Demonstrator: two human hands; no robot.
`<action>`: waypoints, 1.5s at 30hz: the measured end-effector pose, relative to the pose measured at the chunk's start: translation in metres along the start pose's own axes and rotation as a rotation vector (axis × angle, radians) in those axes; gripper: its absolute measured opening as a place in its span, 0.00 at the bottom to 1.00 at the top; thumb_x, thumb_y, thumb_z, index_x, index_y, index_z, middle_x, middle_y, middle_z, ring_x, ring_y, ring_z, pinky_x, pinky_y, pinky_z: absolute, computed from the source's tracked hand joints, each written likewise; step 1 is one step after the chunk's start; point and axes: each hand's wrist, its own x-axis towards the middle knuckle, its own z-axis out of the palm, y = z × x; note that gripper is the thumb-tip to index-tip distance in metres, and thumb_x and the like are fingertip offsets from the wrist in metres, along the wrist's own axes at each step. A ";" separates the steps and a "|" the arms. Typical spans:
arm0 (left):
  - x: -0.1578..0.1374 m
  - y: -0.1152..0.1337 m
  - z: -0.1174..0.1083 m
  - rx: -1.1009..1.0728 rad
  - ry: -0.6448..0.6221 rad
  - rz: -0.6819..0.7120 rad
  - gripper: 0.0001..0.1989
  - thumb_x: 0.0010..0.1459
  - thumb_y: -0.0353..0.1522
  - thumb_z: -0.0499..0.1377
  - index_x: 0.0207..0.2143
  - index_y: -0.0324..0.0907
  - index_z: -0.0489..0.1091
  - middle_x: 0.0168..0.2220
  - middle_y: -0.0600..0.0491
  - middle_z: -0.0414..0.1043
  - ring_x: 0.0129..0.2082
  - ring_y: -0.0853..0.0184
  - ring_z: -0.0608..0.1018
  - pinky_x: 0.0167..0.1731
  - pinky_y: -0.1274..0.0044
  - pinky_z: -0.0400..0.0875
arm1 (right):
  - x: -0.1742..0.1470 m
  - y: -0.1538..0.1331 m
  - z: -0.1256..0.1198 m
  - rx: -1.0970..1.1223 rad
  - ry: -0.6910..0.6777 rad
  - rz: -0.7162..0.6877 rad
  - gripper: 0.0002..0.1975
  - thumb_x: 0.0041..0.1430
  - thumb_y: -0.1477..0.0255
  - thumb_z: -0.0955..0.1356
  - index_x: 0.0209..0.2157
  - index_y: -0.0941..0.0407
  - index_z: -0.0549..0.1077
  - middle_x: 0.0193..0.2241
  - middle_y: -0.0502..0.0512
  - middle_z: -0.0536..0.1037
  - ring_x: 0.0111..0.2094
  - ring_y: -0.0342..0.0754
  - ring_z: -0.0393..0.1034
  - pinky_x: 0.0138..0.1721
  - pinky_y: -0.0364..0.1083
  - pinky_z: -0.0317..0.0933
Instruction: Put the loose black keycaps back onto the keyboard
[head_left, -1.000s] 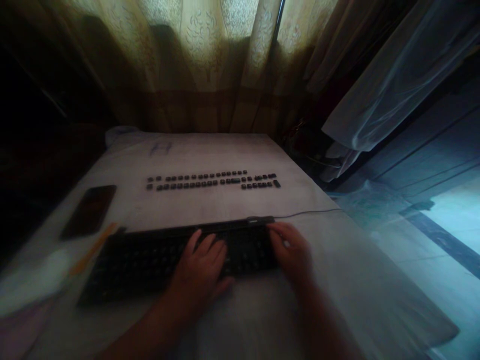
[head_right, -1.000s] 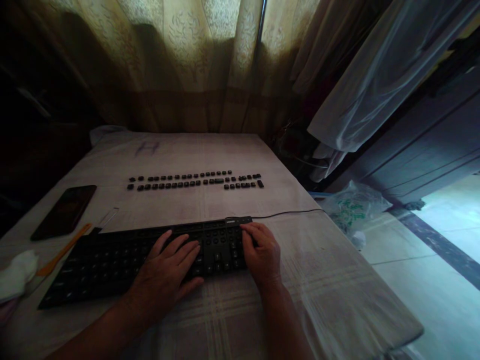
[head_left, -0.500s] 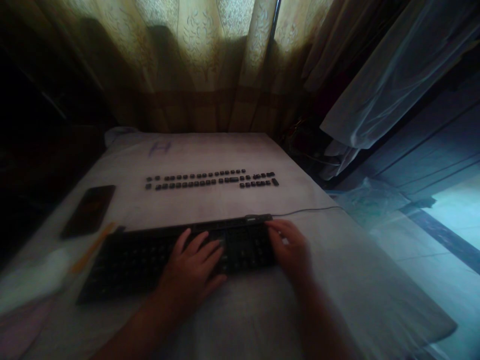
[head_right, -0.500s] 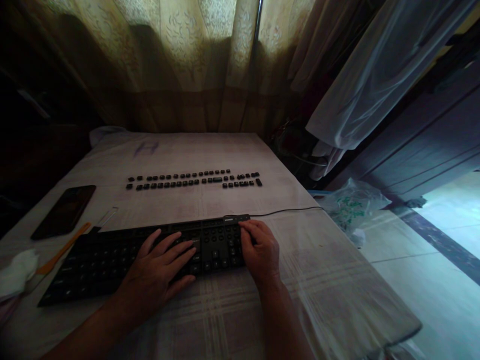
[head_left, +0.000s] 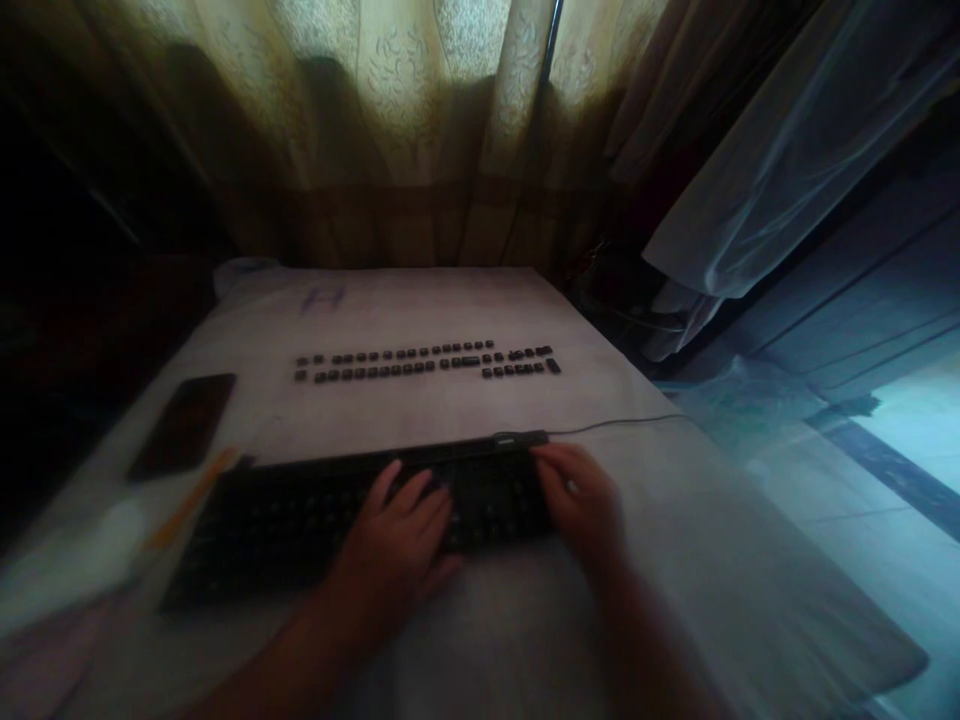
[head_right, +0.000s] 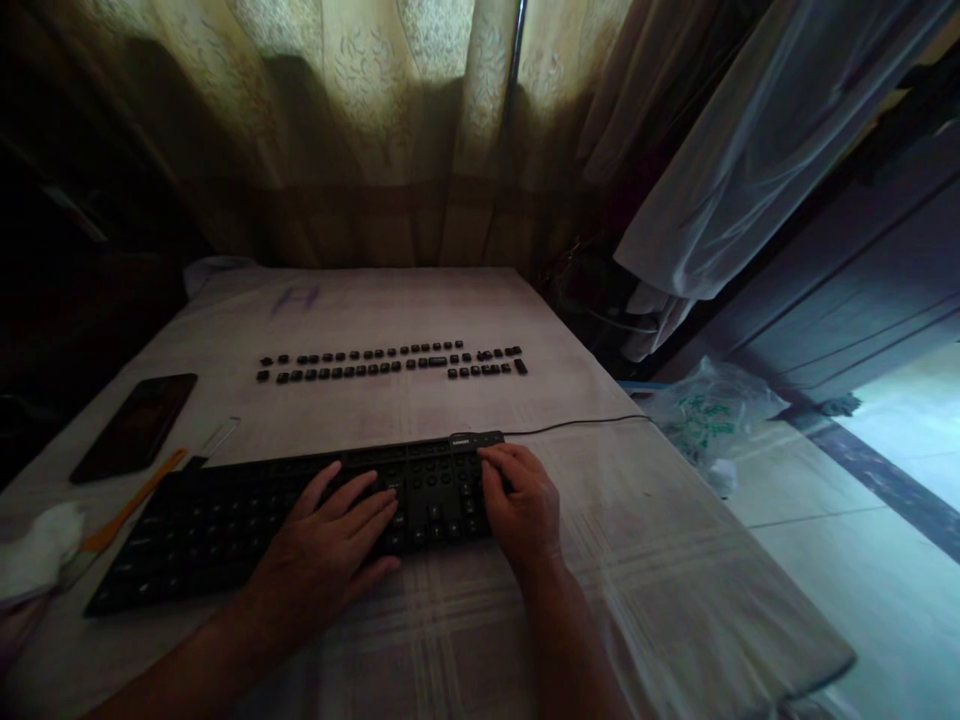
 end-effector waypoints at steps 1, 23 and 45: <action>0.001 -0.001 -0.001 -0.015 -0.017 -0.004 0.16 0.64 0.42 0.56 0.49 0.44 0.72 0.50 0.51 0.77 0.54 0.55 0.72 0.62 0.56 0.49 | 0.000 0.001 0.000 -0.003 -0.002 -0.002 0.09 0.58 0.73 0.65 0.34 0.53 0.79 0.33 0.56 0.80 0.36 0.50 0.75 0.40 0.50 0.71; 0.043 -0.018 -0.010 -0.098 -0.219 -0.255 0.08 0.54 0.33 0.64 0.38 0.44 0.72 0.39 0.51 0.76 0.43 0.57 0.75 0.45 0.63 0.66 | 0.002 -0.002 -0.002 0.025 0.009 -0.008 0.10 0.58 0.74 0.65 0.34 0.52 0.79 0.33 0.56 0.79 0.36 0.50 0.75 0.39 0.50 0.72; 0.054 -0.013 -0.012 -0.051 -0.316 -0.240 0.11 0.52 0.32 0.66 0.39 0.42 0.72 0.39 0.50 0.75 0.43 0.56 0.76 0.43 0.64 0.66 | 0.002 -0.005 -0.003 0.044 -0.002 0.010 0.10 0.58 0.73 0.64 0.34 0.52 0.79 0.33 0.56 0.79 0.36 0.49 0.75 0.39 0.49 0.72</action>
